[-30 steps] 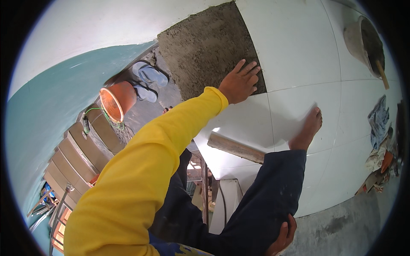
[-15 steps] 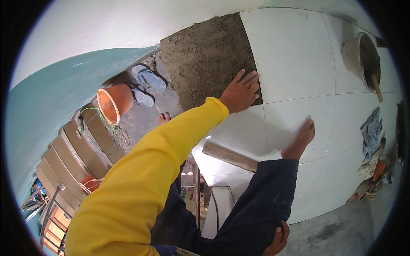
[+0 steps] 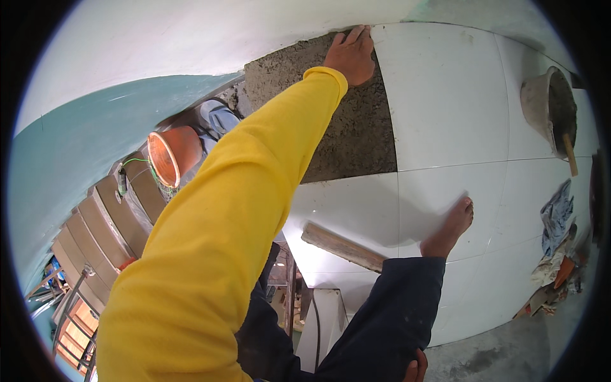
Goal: The person is installing floor tiles in a room. They spread cement on the floor, place a white tile, and then apply cement to the back of a terracotta tile using a trowel.
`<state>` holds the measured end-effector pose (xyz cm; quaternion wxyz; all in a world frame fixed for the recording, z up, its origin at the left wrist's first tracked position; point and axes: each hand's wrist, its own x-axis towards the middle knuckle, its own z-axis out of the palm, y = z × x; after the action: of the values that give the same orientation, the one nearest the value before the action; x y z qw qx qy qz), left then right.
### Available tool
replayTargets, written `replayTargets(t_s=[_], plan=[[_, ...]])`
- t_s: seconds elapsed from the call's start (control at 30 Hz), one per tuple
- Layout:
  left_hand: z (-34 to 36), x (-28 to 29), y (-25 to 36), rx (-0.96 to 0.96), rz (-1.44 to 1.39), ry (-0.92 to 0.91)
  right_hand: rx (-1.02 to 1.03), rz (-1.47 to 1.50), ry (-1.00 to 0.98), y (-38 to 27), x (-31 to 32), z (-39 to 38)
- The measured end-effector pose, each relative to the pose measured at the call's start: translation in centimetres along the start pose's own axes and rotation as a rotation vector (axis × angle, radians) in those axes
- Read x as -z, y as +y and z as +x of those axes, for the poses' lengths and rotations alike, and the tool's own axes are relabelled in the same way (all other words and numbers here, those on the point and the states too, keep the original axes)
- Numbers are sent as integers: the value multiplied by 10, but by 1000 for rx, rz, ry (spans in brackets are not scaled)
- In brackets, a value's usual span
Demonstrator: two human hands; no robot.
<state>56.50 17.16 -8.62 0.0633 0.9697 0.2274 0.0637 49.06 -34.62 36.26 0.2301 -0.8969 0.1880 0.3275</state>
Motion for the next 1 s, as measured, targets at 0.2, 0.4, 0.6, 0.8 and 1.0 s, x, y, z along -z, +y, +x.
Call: replayTargets(t_s=[0.2, 0.4, 0.6, 0.8, 1.0], plan=[[0, 6, 27, 32, -26, -65, -64, 125, 29, 39, 11, -9], [-9, 9, -3, 12, 91, -63, 747, -318, -116, 35, 14, 16], [-4, 10, 3, -109, 118, -49, 742, -328, -92, 29, 8, 4], [-1, 10, -5, -171, 234, -40, 647, -269, -98, 33, 11, 9], [20, 16, 9, -255, 341, -135, 463, -165, -51, 37, 10, 0]])
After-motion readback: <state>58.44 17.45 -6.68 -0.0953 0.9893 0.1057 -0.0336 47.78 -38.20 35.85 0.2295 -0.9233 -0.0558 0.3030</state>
